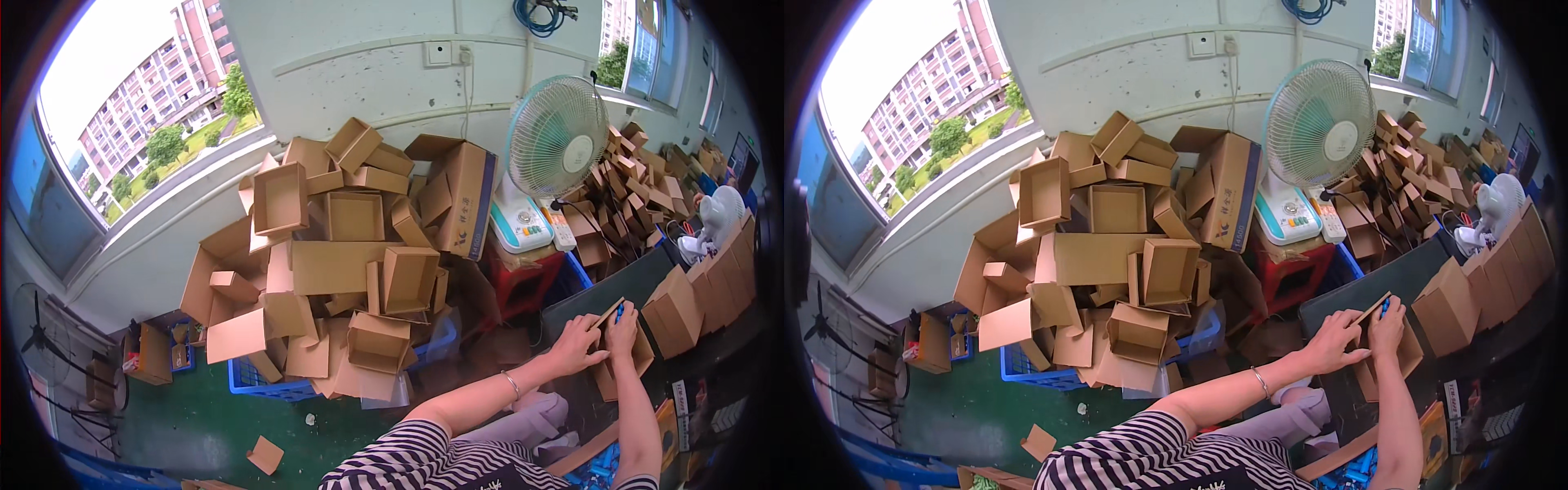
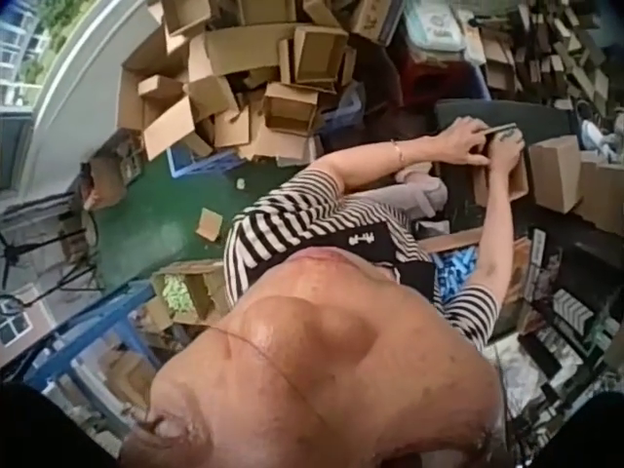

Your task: The person assembles battery components by spot welding metal tabs to battery cells with a spot welder, then places the assembled cells into cardboard boxes or plastic trays.

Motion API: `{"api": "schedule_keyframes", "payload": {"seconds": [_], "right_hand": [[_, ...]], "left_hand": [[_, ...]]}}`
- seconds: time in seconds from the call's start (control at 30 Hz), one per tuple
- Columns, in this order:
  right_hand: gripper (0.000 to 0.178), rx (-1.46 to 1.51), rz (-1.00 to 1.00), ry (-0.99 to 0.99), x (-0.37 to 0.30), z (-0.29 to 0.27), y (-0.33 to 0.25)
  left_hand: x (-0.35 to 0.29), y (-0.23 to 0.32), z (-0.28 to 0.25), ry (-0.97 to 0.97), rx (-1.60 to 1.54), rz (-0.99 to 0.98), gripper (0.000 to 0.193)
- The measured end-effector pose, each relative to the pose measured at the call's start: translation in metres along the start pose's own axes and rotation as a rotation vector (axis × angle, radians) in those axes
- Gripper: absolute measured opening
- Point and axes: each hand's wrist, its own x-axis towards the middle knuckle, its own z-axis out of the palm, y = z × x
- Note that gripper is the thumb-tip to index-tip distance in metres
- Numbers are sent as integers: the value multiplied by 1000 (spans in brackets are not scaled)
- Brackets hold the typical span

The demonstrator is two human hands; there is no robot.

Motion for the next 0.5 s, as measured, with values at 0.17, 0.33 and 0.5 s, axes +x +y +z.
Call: {"api": "schedule_keyframes", "payload": {"seconds": [0.17,0.33,0.5], "right_hand": [[20,136,-77,-15,9,1,13],[20,118,-108,-20,-3,-9,8],[20,116,-110,-55,-16,-21,23]], "left_hand": [[4,-1,2,33,19,22,29],[-3,7,0,27,35,48,31],[-12,6,9,-34,11,51,36]]}}
